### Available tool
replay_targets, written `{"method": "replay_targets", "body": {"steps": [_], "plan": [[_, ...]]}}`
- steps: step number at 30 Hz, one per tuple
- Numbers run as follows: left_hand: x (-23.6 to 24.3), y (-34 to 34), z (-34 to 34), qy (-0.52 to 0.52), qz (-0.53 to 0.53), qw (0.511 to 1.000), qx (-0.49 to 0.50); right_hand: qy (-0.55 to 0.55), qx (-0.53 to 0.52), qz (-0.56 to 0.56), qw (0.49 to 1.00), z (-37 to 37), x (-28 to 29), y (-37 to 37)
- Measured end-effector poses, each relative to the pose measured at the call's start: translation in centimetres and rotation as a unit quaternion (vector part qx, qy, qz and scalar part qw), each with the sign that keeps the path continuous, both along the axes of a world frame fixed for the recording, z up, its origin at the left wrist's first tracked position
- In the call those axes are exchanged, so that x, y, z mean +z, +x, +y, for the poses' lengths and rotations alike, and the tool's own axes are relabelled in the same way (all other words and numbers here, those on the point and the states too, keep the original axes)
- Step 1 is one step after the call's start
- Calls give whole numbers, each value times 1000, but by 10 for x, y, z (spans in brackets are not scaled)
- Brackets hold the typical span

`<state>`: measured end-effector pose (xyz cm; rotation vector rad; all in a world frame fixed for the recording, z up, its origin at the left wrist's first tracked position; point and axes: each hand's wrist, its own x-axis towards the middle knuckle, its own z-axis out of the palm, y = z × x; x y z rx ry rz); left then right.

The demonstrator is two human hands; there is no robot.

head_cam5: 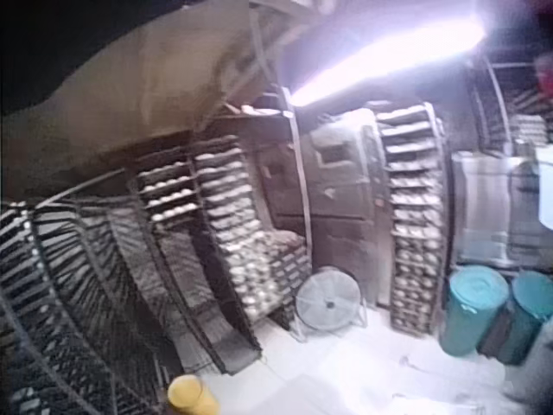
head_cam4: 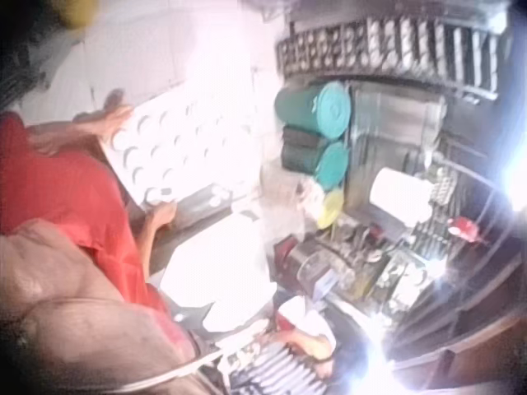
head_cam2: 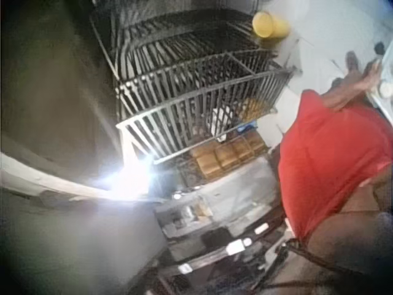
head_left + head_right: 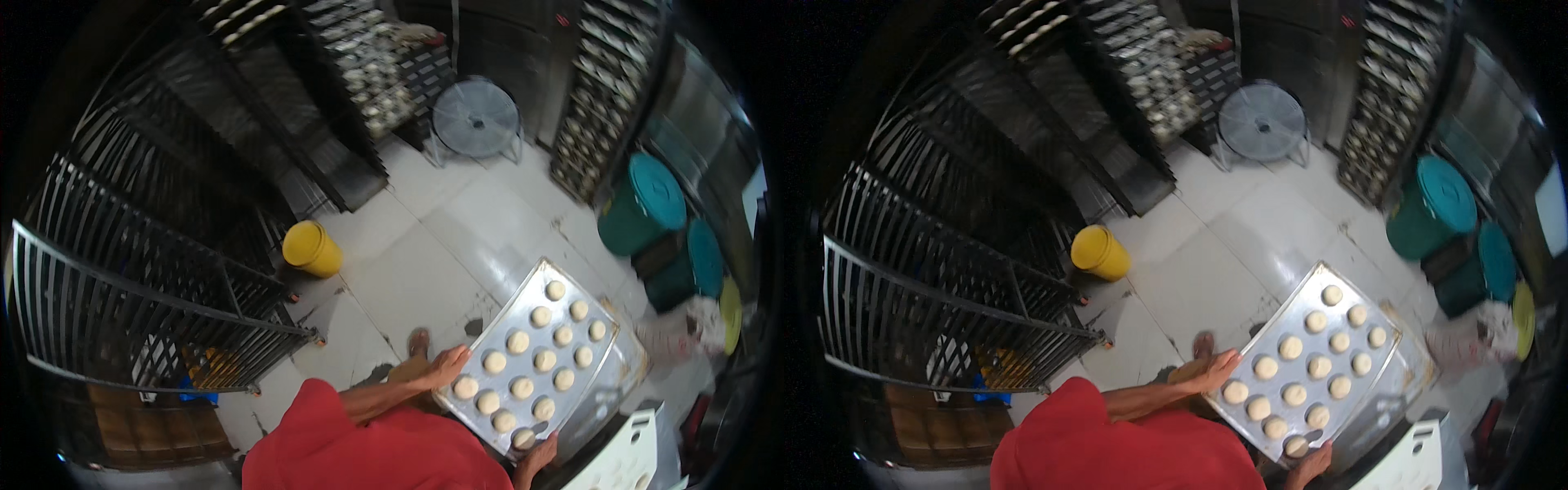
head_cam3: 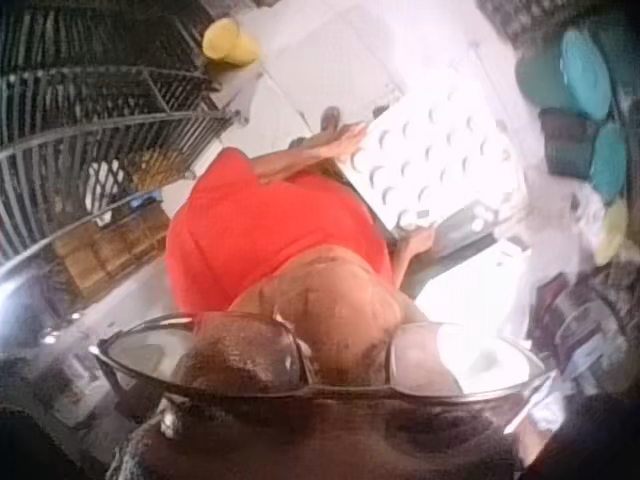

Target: The person organizes pieces of dough on a metal tray, places the tray onto a cooling rack, and uses a dough dividing and rounding machine to process more portions.

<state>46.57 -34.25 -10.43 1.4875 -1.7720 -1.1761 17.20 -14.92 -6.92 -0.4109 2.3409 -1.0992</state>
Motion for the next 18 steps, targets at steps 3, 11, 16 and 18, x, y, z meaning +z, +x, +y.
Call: {"method": "replay_targets", "body": {"steps": [3, 11, 16, 18], "plan": [[11, 63, -36, -14, 8, 998, 66, 243, 358, 223, 873, -56, -33, -4], [135, 252, -144, 9, 160, 964, 214, -252, 223, -456, 824, -256, 114, 127], [248, 327, -221, -40, 159, 938, 306, -343, 315, -535, 705, -430, 163, 229], [275, 354, -253, -111, 197, 895, 384, -358, 322, -567, 668, -498, 195, 277]]}}
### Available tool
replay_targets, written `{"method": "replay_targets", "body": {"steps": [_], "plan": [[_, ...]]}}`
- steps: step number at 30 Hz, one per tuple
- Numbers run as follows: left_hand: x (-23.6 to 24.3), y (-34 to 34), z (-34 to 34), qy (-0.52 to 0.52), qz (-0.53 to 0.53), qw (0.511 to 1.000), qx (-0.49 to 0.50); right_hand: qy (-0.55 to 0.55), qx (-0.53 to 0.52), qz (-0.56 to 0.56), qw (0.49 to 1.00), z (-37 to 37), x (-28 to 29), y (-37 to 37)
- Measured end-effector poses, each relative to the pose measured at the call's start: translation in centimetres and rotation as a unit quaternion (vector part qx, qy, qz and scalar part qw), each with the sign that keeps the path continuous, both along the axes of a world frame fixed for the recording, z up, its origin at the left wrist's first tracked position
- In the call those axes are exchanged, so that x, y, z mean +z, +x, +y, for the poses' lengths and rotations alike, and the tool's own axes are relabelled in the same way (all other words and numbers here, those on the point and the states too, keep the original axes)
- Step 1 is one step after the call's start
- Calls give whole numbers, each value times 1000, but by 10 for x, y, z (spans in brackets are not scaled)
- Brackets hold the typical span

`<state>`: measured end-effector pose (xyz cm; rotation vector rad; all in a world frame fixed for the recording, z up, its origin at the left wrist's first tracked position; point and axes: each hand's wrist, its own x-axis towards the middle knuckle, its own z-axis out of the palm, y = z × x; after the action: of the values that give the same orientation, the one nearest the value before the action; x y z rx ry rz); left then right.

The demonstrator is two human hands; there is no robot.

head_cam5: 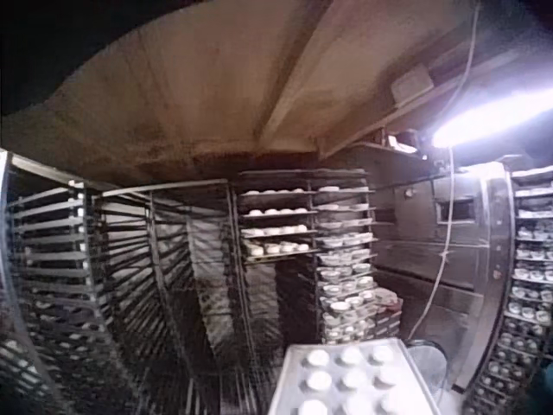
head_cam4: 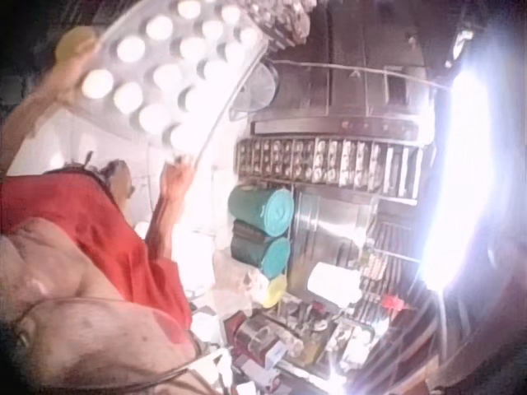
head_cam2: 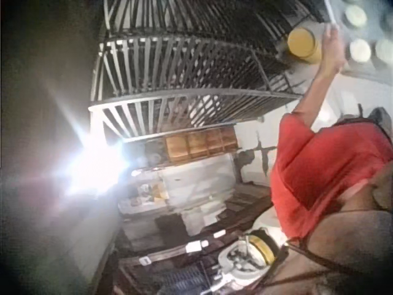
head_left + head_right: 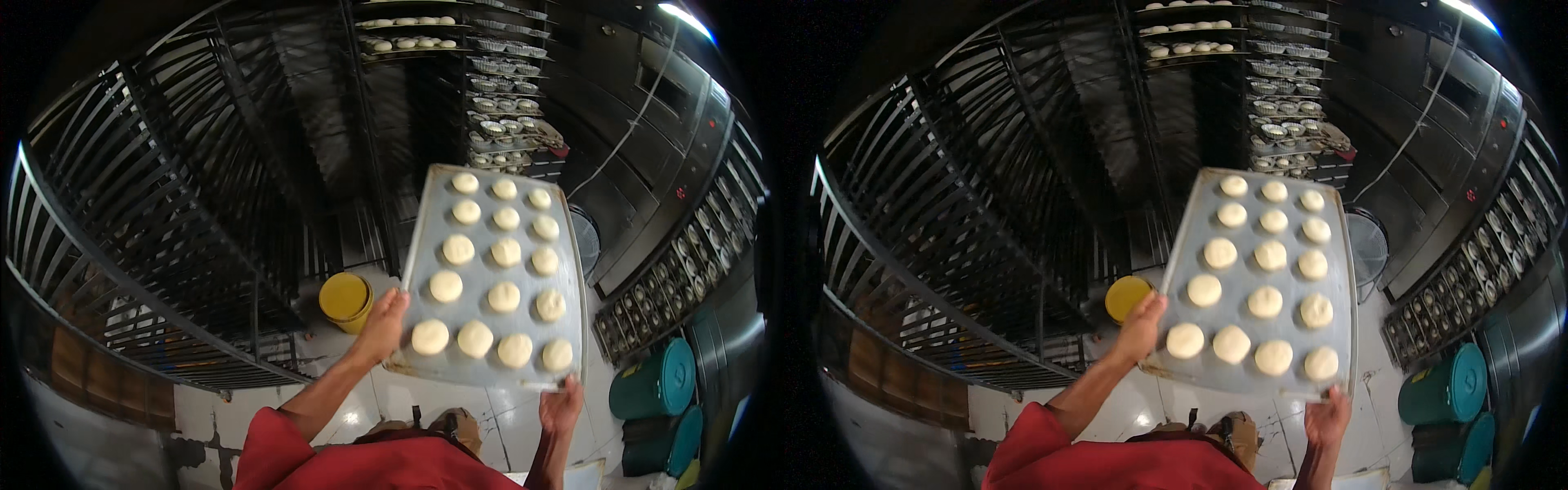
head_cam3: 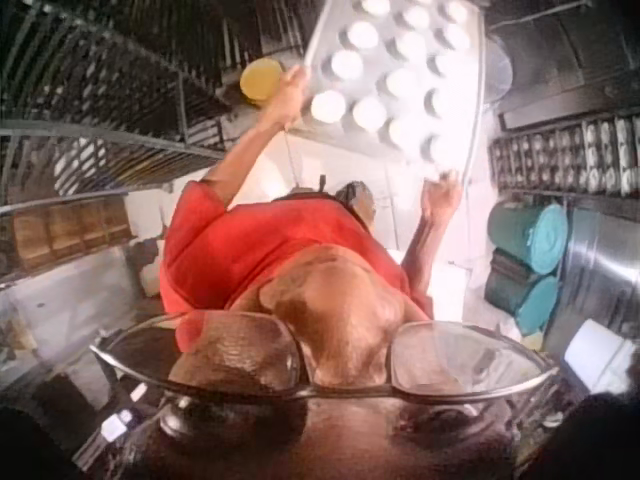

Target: The person organizes pieces of dough on a metal tray, places the tray onto a cooling rack, and uses a dough dividing and rounding machine to process more portions.

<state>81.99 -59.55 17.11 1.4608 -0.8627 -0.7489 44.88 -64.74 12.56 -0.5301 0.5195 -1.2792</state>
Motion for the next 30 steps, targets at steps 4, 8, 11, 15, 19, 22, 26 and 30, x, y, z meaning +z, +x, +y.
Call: {"method": "replay_targets", "body": {"steps": [4, 8, 11, 15, 19, 22, 26, 30], "plan": [[56, 53, -76, 58, -59, 992, 97, -82, 91, -35, 992, -142, 39, 67], [80, 119, -176, -17, -23, 990, 139, -107, 143, -58, 982, -280, 85, 146], [90, 189, -246, -40, -50, 984, 167, -122, 186, -85, 971, -369, 109, 206], [140, 195, -307, -92, 96, 984, 118, -131, 211, -88, 965, -456, 142, 270], [165, 226, -332, -268, 290, 919, -4, -136, 231, -65, 961, -503, 176, 332], [140, 219, -331, -362, 305, 875, -106, -157, 222, -16, 962, -540, 191, 360], [156, 255, -384, -322, 253, 911, -43, -114, 210, -24, 971, -579, 205, 411], [147, 289, -451, -322, 308, 890, -94, -97, 283, -85, 950, -607, 203, 415]]}}
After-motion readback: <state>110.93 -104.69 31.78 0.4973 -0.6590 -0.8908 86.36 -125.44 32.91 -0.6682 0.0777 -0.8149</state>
